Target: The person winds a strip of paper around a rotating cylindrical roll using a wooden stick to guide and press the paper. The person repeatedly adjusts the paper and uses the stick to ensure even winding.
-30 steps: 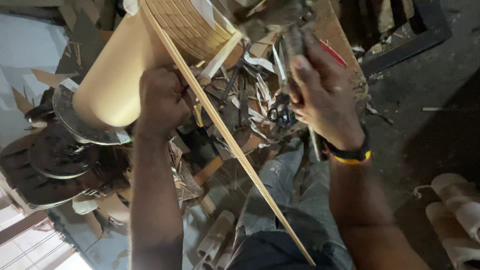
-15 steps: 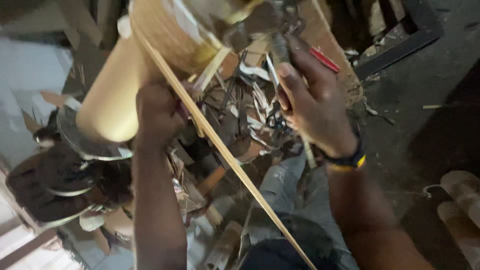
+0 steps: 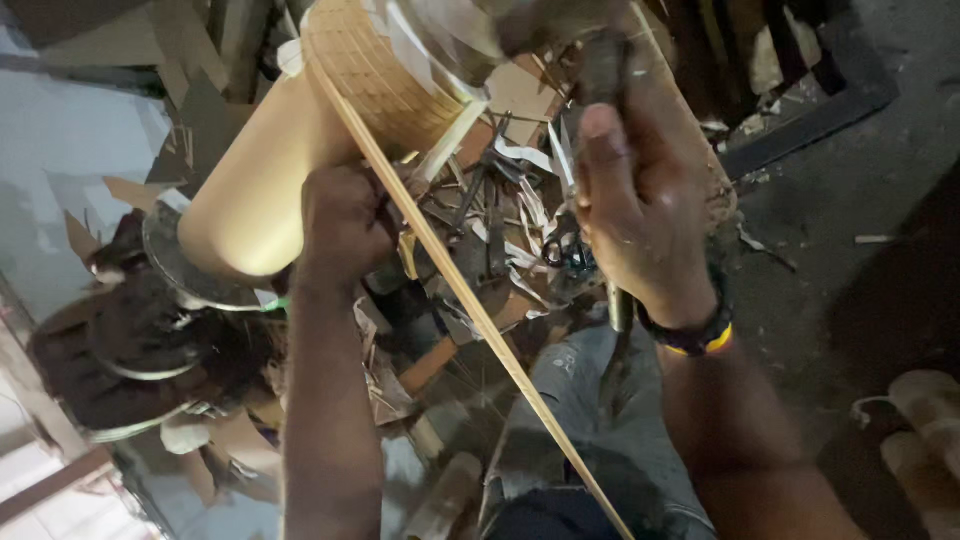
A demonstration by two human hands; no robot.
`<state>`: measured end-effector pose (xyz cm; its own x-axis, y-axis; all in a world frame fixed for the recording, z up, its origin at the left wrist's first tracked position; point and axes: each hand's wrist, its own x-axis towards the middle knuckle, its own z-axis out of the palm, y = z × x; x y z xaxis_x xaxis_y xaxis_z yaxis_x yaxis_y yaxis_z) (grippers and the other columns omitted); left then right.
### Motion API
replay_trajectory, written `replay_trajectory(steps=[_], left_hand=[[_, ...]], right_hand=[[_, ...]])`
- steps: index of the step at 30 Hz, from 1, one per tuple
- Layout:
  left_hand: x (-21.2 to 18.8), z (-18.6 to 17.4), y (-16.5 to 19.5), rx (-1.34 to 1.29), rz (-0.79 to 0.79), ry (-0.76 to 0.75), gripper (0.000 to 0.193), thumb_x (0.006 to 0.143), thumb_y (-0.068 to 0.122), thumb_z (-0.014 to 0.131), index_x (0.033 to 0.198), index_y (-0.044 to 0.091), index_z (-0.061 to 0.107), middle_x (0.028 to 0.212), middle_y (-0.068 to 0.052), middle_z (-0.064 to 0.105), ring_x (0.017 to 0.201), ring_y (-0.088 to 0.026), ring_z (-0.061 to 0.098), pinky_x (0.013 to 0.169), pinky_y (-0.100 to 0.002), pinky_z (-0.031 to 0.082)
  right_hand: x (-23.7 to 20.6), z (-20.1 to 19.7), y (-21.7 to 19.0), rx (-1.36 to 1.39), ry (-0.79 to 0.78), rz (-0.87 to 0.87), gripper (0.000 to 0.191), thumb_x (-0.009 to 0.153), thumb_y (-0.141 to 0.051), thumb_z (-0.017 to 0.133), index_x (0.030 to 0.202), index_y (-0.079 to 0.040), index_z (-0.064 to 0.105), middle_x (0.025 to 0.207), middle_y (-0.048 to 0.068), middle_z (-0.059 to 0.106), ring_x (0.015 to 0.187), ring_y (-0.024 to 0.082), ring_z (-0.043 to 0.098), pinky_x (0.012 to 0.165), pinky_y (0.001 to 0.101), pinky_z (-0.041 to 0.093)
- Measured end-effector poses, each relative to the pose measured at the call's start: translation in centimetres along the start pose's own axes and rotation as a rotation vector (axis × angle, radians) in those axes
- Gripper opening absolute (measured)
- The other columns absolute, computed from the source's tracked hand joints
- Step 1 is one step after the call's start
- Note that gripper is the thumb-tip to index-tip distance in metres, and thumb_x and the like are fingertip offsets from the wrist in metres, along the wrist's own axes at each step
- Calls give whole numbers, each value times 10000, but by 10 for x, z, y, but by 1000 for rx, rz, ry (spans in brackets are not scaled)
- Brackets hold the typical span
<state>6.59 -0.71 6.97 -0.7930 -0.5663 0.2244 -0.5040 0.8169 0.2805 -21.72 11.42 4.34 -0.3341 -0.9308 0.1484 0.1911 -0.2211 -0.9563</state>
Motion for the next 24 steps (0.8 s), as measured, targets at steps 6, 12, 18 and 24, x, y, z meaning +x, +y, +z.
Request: replay_trajectory(steps=[6,12,18,24], left_hand=[[35,-2,12,82,-146,-193,227,925,238,809,914,18,756,829,-190,677,774,-358,687,719,-447,561],[21,-13,18,75,-252,-253,240,983,242,829,887,35,754,782,-161,683,741,-329,698,684,-451,552],[-11,14,-15,33,-149,-103,386,889,181,839,619,18,616,598,-169,548,587,-346,607,596,-467,499],[-11,17,-6,-60,-246,-90,464,1013,223,826,653,12,624,556,-159,512,490,-332,561,499,-445,431]], right_hand=[[-1,-4,12,104,-100,145,354,1142,-253,514,1413,-30,556,666,-46,505,514,31,468,474,255,412],[-7,4,3,63,-340,199,292,1193,-256,485,1303,-23,622,711,-43,505,551,27,459,499,236,409],[-78,8,67,-120,109,194,420,1131,-233,580,1511,-77,490,776,6,512,583,97,456,497,272,367],[-120,31,206,-808,-137,455,595,879,-32,607,1459,-96,490,817,235,663,730,435,665,626,550,490]])
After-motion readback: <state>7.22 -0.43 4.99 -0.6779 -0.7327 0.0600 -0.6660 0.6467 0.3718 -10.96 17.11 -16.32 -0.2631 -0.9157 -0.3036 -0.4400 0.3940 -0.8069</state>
